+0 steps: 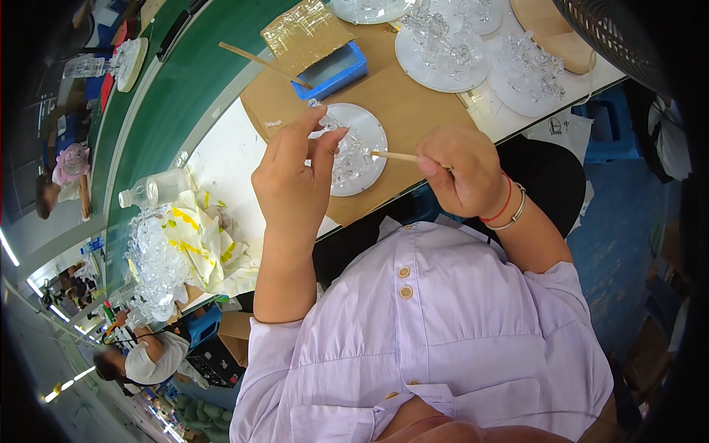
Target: Applying glue to decorative crystal components and assembling them onto a circular base.
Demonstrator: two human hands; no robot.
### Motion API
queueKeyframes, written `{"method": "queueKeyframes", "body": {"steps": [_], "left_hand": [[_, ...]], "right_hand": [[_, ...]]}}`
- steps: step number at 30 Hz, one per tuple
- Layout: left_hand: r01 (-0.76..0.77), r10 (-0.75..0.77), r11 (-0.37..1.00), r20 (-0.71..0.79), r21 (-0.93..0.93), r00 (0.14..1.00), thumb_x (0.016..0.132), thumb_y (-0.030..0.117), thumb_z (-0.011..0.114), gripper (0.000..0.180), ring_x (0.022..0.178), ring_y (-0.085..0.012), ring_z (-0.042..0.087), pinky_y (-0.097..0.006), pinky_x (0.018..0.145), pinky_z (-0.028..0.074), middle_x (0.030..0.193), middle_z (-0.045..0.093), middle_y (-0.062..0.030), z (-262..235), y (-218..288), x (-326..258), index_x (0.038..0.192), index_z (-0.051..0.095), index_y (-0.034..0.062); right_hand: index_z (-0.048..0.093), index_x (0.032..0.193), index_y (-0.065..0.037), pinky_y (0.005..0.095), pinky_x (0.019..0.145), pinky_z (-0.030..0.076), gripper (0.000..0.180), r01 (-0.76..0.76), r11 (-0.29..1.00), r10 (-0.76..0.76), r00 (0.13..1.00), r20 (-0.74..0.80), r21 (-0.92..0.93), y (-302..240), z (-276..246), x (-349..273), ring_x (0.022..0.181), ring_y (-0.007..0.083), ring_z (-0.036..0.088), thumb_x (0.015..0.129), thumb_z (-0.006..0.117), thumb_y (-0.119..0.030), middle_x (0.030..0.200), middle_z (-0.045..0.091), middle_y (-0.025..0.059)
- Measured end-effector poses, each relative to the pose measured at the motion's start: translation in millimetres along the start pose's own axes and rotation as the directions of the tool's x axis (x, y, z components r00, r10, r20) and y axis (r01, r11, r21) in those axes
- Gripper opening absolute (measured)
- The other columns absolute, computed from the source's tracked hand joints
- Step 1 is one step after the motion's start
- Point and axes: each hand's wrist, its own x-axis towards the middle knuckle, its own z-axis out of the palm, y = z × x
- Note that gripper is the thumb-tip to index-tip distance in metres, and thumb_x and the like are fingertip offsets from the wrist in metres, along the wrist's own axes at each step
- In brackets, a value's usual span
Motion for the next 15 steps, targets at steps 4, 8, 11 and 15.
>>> {"method": "queueKeyframes", "body": {"steps": [4, 8, 11, 15], "left_hand": [[-0.012, 0.012, 1.0, -0.018, 0.004, 1.0, 0.075, 0.009, 0.077, 0.024, 0.062, -0.0145, 0.067, -0.025, 0.053, 0.05, 0.079, 0.068, -0.0073, 0.6, 0.1, 2.7, 0.096, 0.067, 0.0065], [-0.067, 0.068, 0.997, -0.009, 0.047, 0.998, 0.074, 0.012, 0.079, 0.025, 0.06, -0.0143, 0.065, -0.025, 0.052, 0.049, 0.079, 0.067, -0.0064, -1.5, -1.3, 5.7, 0.096, 0.067, 0.0072], [-0.104, 0.103, 0.993, 0.012, 0.064, 0.995, 0.072, 0.013, 0.08, 0.026, 0.058, -0.0149, 0.061, -0.025, 0.05, 0.048, 0.078, 0.064, -0.006, -5.9, -2.1, 8.3, 0.095, 0.068, 0.0078], [-0.162, 0.161, 0.983, 0.016, 0.084, 0.987, 0.069, 0.013, 0.081, 0.028, 0.067, -0.0189, 0.058, -0.03, 0.058, 0.047, 0.081, 0.062, -0.006, -7.0, -6.7, 13.2, 0.094, 0.068, 0.009]], "right_hand": [[0.051, 0.087, 0.0, 0.0326, 0.05, 0.045, 0.006, 0.002, 1.0, -0.003, 0.999, -0.034, -0.022, 0.0, 1.5, 0.5, 0.056, 0.0273, 0.055, 0.087, 0.056, 0.001, 0.072, 0.057, 0.0118], [0.051, 0.088, 0.001, 0.0326, 0.051, 0.045, 0.005, -0.004, 1.0, 0.004, 1.0, 0.008, -0.023, -1.2, 1.2, 2.9, 0.056, 0.0273, 0.056, 0.087, 0.056, 0.001, 0.072, 0.058, 0.0122], [0.051, 0.089, 0.001, 0.0324, 0.051, 0.045, 0.005, -0.007, 0.999, 0.007, 1.0, 0.003, -0.054, -1.2, -1.4, 2.6, 0.057, 0.0268, 0.056, 0.088, 0.057, 0.0, 0.073, 0.059, 0.0126], [0.052, 0.089, 0.001, 0.0322, 0.051, 0.045, 0.005, -0.034, 0.995, 0.031, 0.999, -0.036, -0.094, 5.6, -4.0, 7.7, 0.058, 0.0268, 0.056, 0.088, 0.057, 0.0, 0.073, 0.059, 0.0131]]}}
